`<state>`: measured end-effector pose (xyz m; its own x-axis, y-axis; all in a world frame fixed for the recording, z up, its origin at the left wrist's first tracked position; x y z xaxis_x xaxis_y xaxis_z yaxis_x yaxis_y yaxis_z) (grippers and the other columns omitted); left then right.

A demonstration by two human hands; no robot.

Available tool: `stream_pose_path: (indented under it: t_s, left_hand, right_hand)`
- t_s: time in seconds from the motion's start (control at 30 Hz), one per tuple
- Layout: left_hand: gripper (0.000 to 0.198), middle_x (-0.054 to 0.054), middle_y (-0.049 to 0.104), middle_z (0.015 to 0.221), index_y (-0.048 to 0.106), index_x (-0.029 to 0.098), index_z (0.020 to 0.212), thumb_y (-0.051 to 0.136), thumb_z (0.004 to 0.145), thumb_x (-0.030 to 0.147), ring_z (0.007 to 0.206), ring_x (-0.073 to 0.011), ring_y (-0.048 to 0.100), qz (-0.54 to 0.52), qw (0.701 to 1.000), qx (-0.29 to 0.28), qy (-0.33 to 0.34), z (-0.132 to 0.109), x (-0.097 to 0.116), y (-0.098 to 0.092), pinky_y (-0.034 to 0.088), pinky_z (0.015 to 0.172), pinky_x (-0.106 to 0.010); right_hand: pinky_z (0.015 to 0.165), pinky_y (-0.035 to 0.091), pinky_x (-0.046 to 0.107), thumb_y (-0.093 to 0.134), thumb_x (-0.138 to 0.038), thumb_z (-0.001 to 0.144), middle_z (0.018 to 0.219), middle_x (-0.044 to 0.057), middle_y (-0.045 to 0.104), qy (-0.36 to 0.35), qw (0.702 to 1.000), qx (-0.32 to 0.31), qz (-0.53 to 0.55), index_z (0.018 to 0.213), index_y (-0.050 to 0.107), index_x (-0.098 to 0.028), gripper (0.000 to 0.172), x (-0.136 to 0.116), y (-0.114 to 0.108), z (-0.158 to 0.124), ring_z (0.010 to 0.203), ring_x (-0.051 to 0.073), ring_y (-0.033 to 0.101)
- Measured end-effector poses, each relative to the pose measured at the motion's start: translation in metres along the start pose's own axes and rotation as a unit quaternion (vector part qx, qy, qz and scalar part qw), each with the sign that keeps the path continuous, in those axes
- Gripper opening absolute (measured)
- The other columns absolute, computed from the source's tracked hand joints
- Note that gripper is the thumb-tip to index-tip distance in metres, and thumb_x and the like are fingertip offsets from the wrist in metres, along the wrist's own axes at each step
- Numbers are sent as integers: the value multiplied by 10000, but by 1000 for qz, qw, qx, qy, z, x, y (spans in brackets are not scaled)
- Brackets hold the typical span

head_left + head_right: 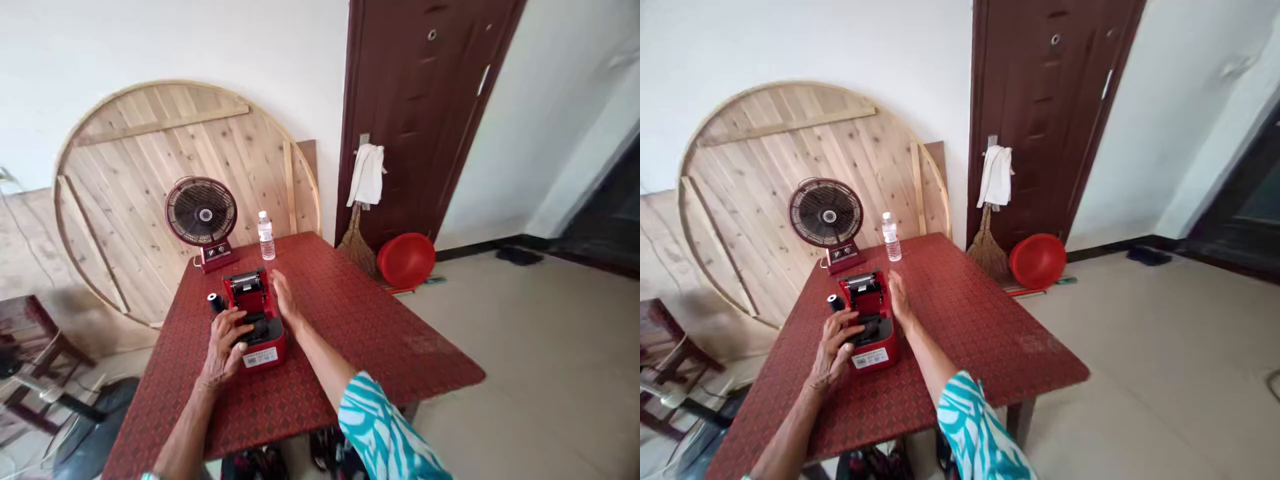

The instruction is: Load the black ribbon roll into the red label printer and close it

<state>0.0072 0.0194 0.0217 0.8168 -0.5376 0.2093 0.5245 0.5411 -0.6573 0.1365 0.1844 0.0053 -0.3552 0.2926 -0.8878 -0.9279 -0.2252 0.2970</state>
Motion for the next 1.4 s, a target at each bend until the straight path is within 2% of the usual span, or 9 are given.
stream_pose_path:
  t_s: [0.2,0.3,0.47,0.57,0.8,0.97,1.1,1.2,1.4]
  left_hand:
    - [480,-78,244,1494,699,232,1038,330,910,511,1356,-361,184,52,998,47,-3,-2,9,-6,204,1063,-593]
    - [487,-66,196,1512,704,228,1008,341,899,534,1368,-367,162,57,996,70,-10,-3,12,-6,192,1074,-582]
    - [581,-142,466,1310,582,180,1189,200,929,532,1240,-285,395,41,988,132,-72,-7,1,-9,312,1022,-500]
    - [573,-125,578,1164,633,178,1084,165,949,480,1142,-257,472,49,989,112,-87,-8,-6,-9,342,979,-469]
    - [468,-99,644,1051,663,181,992,238,961,376,1150,-247,471,41,991,96,-87,-9,-6,-7,329,987,-469]
    - [490,-107,600,1146,654,188,1053,236,958,426,1152,-250,461,-38,985,119,-122,-15,-7,-5,336,987,-461]
    - [420,-69,621,898,563,175,1181,366,926,444,727,-151,565,-220,922,194,-253,-16,-16,-6,455,652,-293]
    - [420,49,488,548,510,151,1219,466,892,411,429,-77,387,-346,860,143,-346,-15,-22,0,308,435,-207]
    - [601,103,404,430,415,139,1324,567,801,393,353,-52,280,-477,781,68,-396,-15,-24,7,211,385,-183]
  right_hand:
    - [933,419,369,382,-567,843,897,22,681,-38,997,-46,-44,839,663,-251,423,-22,7,-1,953,202,584]
    - [980,381,344,363,-544,860,987,24,648,-75,995,-34,-62,760,660,-250,430,-18,-7,-27,1041,191,555]
    - [1023,343,338,353,-483,887,1154,41,568,-54,995,-8,-79,779,655,-235,406,-9,-17,-59,1141,183,504]
    - [1041,325,348,351,-455,898,1161,42,552,-68,994,-9,-88,797,650,-238,383,-8,-16,-61,1160,183,491]
    - [1055,316,365,362,-432,906,1161,37,541,-96,991,-20,-97,797,648,-251,356,-3,-20,-60,1175,185,481]
    - [1057,321,374,397,-456,886,1157,35,571,-60,995,-10,-76,838,666,-253,340,0,-20,-63,1164,191,496]
    - [1005,385,404,420,-524,857,1208,50,587,37,999,21,18,1152,566,-264,419,11,-20,-64,1122,204,546]
    - [958,419,400,468,-543,825,1189,57,611,98,994,30,42,1205,528,-256,480,20,-19,-63,1069,212,580]
    - [933,418,376,480,-548,811,1157,32,640,110,994,25,5,1172,566,-267,465,29,-23,-61,1067,212,571]
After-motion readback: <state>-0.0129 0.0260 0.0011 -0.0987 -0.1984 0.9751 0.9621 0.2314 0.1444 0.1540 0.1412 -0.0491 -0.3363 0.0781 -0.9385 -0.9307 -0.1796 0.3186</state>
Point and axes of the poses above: each hand's wrist, its own z-axis towards the middle knuckle, its own y-axis out of the palm, x = y × z, the point moved 3 cm from there along z, towards the middle knuckle
